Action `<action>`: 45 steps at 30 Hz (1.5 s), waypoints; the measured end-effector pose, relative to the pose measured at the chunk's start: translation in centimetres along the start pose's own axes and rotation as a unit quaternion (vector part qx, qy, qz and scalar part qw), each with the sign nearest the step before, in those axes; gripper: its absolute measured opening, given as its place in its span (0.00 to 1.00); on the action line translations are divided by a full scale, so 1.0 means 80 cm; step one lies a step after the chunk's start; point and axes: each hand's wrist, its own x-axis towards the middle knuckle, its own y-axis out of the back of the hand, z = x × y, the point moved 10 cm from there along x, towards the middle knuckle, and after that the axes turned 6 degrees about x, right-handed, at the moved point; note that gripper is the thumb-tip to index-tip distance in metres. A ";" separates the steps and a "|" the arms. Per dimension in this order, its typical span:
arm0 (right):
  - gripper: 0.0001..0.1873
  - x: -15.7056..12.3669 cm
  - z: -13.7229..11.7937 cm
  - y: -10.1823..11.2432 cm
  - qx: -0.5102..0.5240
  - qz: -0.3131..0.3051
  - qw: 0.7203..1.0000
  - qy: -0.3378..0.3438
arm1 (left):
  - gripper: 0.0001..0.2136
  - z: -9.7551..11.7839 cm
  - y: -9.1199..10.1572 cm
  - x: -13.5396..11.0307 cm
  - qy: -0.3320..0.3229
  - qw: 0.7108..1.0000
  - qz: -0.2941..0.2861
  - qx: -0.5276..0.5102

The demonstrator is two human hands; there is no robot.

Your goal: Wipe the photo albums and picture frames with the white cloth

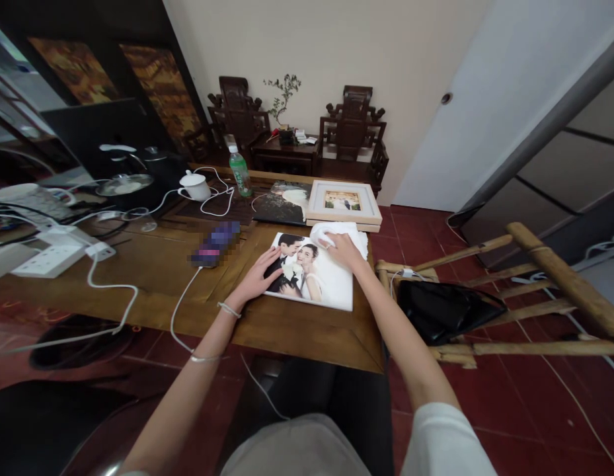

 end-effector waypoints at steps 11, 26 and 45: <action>0.14 -0.132 -0.099 -0.042 -0.026 -0.048 0.993 0.105 | 0.26 0.002 0.000 0.001 0.008 1.000 0.009 0.005; 0.15 -0.112 -0.115 -0.051 -0.016 -0.096 0.991 0.092 | 0.25 0.002 0.000 0.000 0.007 1.000 0.009 0.000; 0.28 -0.119 -0.126 -0.074 -0.139 -0.159 0.974 0.079 | 0.25 0.002 0.000 -0.001 0.006 1.000 0.007 0.000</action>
